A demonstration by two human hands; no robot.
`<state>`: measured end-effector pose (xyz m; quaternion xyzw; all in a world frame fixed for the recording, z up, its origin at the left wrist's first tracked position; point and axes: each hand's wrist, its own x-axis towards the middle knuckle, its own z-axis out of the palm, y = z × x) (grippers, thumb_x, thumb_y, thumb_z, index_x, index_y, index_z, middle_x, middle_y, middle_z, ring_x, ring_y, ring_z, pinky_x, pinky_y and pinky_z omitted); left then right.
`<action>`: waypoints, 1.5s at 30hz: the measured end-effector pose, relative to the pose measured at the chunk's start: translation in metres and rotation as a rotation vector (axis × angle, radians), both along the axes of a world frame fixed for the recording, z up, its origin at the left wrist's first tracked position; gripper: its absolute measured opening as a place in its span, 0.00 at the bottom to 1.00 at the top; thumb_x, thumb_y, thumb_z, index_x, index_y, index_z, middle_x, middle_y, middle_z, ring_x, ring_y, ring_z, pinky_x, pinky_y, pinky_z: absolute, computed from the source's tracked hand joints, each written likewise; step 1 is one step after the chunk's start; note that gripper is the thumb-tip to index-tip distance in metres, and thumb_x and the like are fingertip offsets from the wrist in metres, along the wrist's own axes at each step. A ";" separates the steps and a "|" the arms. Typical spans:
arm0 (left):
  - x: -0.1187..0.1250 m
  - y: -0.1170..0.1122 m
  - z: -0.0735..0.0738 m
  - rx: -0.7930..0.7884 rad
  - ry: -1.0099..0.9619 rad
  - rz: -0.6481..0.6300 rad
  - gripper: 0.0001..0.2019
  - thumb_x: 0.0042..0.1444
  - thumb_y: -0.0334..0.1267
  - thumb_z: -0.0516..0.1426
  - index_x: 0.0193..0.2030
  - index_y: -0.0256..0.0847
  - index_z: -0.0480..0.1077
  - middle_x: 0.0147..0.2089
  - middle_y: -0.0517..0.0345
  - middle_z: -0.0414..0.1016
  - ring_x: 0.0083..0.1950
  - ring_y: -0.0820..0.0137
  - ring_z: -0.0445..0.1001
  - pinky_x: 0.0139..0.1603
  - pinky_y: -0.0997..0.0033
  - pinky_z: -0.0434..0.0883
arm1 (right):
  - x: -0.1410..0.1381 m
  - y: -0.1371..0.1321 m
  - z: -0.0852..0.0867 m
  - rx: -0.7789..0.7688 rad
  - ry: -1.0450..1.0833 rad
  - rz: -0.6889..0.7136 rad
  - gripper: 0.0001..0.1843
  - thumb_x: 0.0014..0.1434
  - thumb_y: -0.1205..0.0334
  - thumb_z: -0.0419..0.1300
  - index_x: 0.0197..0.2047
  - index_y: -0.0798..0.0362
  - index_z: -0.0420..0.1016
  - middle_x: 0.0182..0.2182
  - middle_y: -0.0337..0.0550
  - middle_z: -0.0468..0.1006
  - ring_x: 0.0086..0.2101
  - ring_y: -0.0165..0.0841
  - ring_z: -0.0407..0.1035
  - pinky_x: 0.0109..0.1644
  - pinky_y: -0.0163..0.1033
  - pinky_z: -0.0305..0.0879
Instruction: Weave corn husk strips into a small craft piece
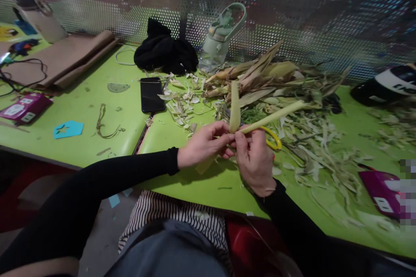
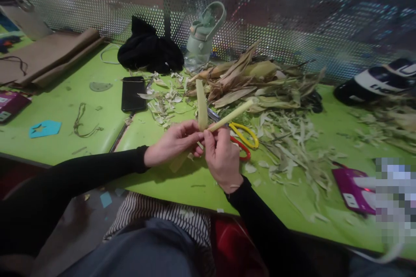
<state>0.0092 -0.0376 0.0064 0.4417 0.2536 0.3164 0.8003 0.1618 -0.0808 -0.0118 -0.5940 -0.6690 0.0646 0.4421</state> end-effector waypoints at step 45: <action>0.000 0.006 0.005 -0.213 0.093 0.041 0.14 0.68 0.28 0.51 0.32 0.28 0.73 0.30 0.51 0.80 0.27 0.79 0.76 0.33 0.78 0.74 | 0.005 0.013 -0.001 -0.405 0.656 0.108 0.18 0.61 0.44 0.62 0.33 0.49 0.67 0.21 0.30 0.60 0.20 0.24 0.54 0.21 0.32 0.52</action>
